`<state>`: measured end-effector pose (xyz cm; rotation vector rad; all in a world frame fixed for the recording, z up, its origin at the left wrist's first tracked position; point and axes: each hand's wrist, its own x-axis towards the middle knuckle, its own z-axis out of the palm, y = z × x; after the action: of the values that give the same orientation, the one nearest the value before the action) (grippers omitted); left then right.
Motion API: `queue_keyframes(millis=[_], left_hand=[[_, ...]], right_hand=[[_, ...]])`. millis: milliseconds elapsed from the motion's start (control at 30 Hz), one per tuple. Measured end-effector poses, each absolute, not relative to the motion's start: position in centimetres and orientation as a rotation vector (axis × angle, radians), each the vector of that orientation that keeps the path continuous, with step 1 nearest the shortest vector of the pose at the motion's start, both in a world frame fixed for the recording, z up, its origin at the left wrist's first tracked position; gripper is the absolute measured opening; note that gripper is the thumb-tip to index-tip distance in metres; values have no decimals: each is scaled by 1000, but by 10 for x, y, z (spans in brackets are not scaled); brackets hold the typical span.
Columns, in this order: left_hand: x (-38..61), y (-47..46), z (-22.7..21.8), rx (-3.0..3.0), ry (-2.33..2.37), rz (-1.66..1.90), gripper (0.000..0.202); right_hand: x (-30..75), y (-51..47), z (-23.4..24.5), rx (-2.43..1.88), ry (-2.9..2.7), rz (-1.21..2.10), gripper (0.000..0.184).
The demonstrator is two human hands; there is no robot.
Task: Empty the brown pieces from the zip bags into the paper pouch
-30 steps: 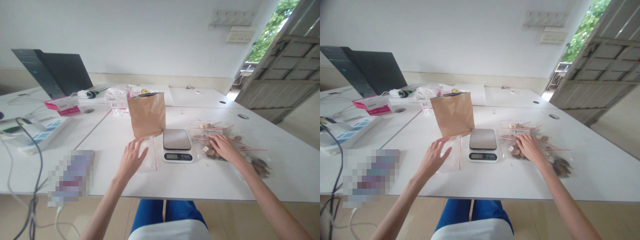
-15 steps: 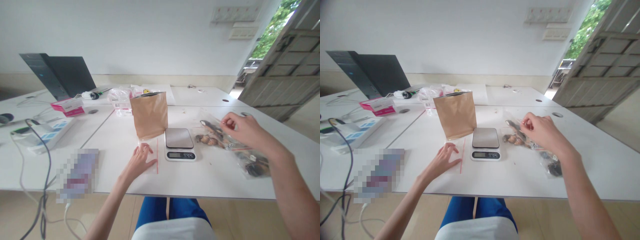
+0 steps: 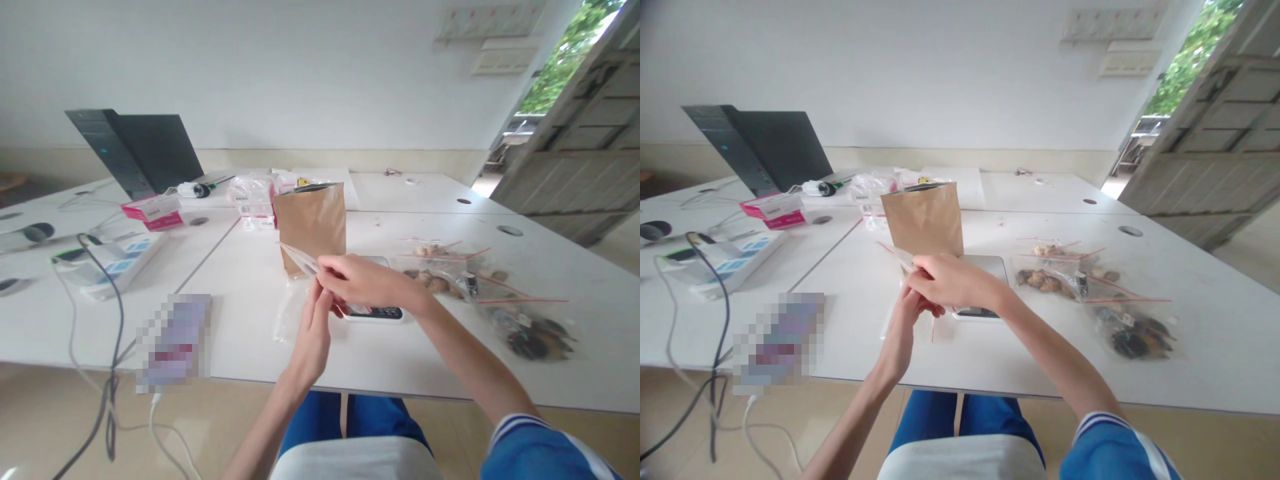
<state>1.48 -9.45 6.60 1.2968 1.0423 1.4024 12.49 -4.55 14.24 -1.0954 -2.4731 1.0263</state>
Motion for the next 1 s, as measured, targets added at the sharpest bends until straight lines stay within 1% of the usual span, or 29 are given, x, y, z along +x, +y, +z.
queue_keyframes(millis=[67, 133, 233, 367, 500, 633, 833, 1000], left_hand=[[9, -91, 60, 1211, 1044, 1472, 29], [3, -88, 60, 1181, 1028, 1527, 32], [-3, -84, 66, 1144, 1000, 1545, 36], [-3, -79, 71, 1043, 1086, 1536, 39], [-2, -76, 68, 1034, 1135, 1512, 42], [1, -77, 69, 1031, 1055, 1499, 46], [2, -76, 69, 1007, 1052, 1536, 43], [0, -78, 66, 1155, 1138, 1552, 45]], right_hand=[[118, -44, 142, -1004, -2485, 1008, 30], [116, -42, 144, -899, -2487, 1077, 33], [113, -36, 147, -824, -2516, 1138, 32], [110, -28, 148, -806, -2601, 1087, 24], [115, -25, 145, -788, -2610, 1093, 28], [122, -24, 142, -703, -2579, 1254, 32], [122, -20, 137, -711, -2571, 1284, 33], [122, -17, 135, -652, -2552, 1395, 35]])
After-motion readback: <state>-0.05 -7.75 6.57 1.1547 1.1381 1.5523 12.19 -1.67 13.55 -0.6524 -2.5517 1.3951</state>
